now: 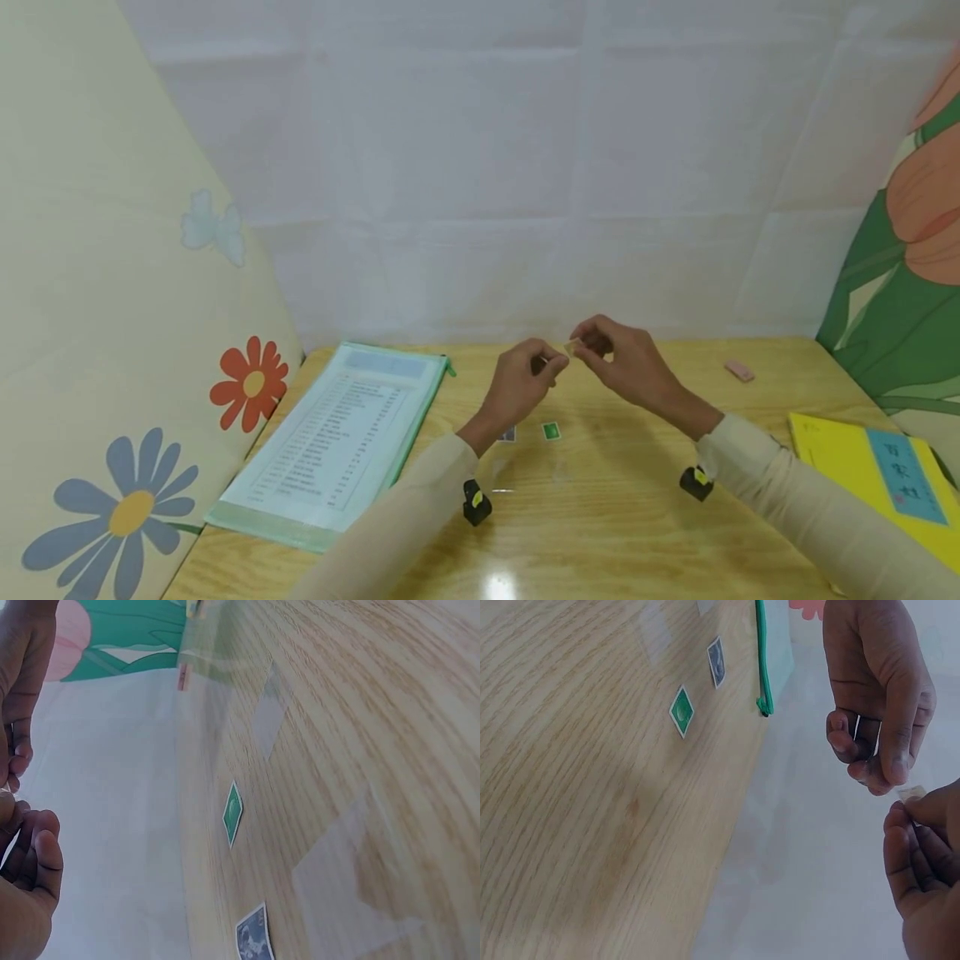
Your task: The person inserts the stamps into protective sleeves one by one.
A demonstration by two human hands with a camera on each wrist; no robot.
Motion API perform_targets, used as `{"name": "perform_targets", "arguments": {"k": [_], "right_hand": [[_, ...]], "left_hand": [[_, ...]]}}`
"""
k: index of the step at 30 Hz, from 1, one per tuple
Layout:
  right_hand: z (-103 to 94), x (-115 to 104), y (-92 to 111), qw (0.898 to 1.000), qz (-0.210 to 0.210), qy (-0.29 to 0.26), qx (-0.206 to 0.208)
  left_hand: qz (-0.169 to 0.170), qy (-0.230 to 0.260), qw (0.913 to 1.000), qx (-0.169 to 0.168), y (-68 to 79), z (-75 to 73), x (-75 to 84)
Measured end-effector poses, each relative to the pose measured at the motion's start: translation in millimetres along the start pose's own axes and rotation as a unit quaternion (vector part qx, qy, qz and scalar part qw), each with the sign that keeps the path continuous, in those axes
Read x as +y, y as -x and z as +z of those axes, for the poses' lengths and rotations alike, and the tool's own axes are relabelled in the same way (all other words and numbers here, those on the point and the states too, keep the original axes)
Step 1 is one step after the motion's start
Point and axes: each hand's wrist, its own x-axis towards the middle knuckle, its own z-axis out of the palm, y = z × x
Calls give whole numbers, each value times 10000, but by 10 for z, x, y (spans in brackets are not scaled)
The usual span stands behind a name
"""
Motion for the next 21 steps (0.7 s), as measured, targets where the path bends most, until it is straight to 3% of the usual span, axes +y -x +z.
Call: {"name": "perform_targets", "arguments": {"k": [13, 21], "right_hand": [[-48, -34, -15, 9996, -59, 239, -160], [-60, -12, -16, 9998, -87, 167, -102]], "left_hand": [[-308, 362, 9988, 145, 1, 14, -1], [-244, 542, 9982, 23, -4, 5, -19]]}}
